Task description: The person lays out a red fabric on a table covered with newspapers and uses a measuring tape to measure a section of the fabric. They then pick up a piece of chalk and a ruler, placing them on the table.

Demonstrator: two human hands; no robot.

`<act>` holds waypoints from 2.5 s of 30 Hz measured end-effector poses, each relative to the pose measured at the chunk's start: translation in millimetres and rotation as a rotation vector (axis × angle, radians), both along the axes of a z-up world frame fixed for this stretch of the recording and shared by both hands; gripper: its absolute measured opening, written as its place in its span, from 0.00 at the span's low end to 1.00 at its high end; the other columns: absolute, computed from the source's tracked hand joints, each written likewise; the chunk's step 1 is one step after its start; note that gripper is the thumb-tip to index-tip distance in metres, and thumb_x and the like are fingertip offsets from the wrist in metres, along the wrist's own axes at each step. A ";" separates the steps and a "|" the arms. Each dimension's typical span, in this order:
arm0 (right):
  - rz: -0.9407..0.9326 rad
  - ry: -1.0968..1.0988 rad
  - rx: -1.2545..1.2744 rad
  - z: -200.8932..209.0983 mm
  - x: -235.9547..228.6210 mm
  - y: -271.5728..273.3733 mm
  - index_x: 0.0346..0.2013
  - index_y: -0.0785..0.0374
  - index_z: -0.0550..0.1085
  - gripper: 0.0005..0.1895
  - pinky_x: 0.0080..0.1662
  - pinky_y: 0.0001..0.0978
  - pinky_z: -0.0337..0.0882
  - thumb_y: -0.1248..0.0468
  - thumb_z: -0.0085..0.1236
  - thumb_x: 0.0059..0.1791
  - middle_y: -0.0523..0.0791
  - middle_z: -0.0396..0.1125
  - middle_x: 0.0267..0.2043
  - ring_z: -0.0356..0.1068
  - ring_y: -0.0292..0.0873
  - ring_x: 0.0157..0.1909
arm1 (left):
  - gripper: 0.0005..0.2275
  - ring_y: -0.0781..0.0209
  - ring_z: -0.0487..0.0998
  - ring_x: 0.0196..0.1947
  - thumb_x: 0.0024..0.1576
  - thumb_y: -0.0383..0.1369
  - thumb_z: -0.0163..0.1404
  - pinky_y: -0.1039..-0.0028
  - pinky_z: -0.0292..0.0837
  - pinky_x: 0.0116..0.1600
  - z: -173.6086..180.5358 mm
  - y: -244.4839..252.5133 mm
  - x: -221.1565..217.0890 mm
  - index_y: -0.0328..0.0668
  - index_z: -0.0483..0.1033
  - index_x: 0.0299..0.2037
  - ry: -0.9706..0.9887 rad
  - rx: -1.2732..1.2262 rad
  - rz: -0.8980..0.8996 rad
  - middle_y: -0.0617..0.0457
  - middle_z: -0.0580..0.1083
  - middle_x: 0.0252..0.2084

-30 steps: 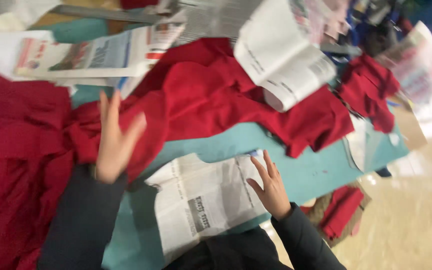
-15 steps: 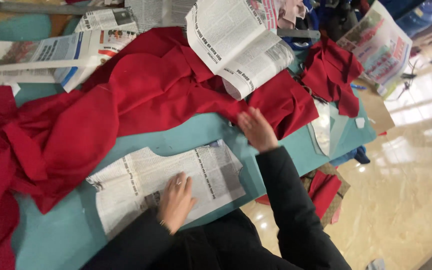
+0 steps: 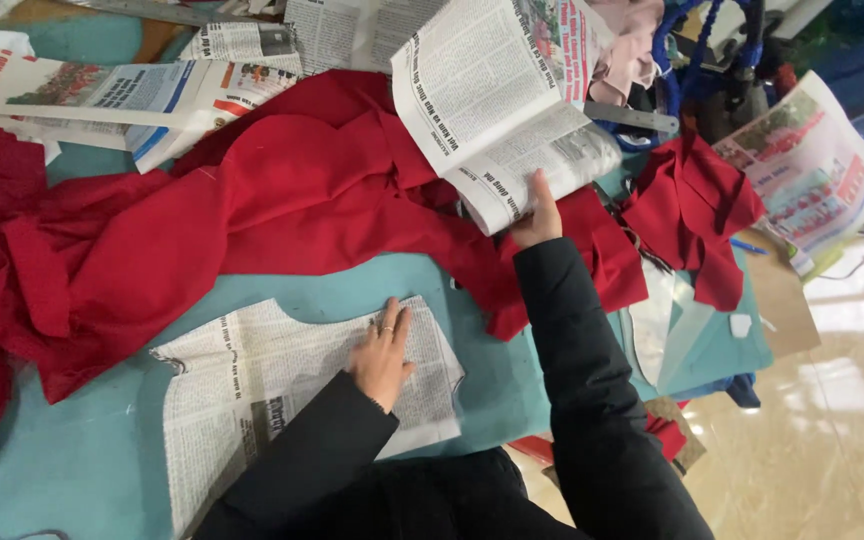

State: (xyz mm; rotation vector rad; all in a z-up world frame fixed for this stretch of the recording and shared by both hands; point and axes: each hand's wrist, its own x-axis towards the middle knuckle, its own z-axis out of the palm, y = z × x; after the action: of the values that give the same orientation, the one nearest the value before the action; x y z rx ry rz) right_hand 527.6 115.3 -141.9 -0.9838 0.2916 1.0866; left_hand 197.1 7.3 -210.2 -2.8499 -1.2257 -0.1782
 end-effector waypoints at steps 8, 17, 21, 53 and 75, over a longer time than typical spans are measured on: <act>-0.273 -1.457 -0.034 8.3 187.8 59.0 0.46 0.66 0.80 0.22 0.42 0.38 0.80 0.58 0.76 0.45 0.53 0.79 0.42 0.80 0.43 0.42 | 0.51 0.56 0.73 0.49 0.40 0.56 0.65 0.68 0.77 0.29 -21.3 -4.6 6.4 0.56 0.52 0.74 0.093 -0.135 0.119 0.58 0.47 0.79; -1.018 -1.753 0.011 32.6 449.2 50.5 0.47 0.69 0.81 0.22 0.46 0.44 0.87 0.64 0.81 0.42 0.58 0.84 0.44 0.87 0.55 0.44 | 0.54 0.60 0.74 0.49 0.33 0.63 0.66 0.73 0.75 0.29 -34.2 -3.1 8.6 0.61 0.56 0.73 0.140 -0.067 0.167 0.65 0.48 0.79; -0.940 -1.012 0.147 -2.9 386.8 33.7 0.63 0.65 0.73 0.37 0.55 0.56 0.86 0.69 0.80 0.40 0.55 0.78 0.60 0.83 0.58 0.56 | 0.54 0.62 0.74 0.48 0.33 0.63 0.66 0.76 0.72 0.28 -37.4 -5.8 10.0 0.61 0.56 0.74 0.150 -0.037 0.181 0.65 0.49 0.79; 0.739 -2.658 -0.020 -78.2 -65.2 22.6 0.74 0.42 0.60 0.45 0.55 0.46 0.61 0.50 0.68 0.44 0.41 0.64 0.49 0.64 0.45 0.53 | 0.48 0.48 0.68 0.54 0.44 0.48 0.65 0.58 0.82 0.39 -29.9 -3.4 3.3 0.41 0.51 0.74 0.010 -0.312 0.153 0.53 0.44 0.80; 0.698 -2.569 -0.310 -119.7 -162.2 -141.7 0.62 0.32 0.75 0.31 0.47 0.45 0.69 0.41 0.65 0.43 0.39 0.67 0.59 0.68 0.49 0.53 | 0.39 0.46 0.70 0.55 0.43 0.46 0.65 0.59 0.77 0.49 -22.4 14.9 -168.6 0.41 0.68 0.65 -0.240 -0.069 0.547 0.46 0.56 0.76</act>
State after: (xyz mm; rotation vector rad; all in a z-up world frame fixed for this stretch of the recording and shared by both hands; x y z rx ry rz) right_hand 365.4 -26.4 -261.6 -1.9907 -2.0854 -0.3910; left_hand 28.5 22.2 -232.6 -2.4711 -2.0323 -0.4703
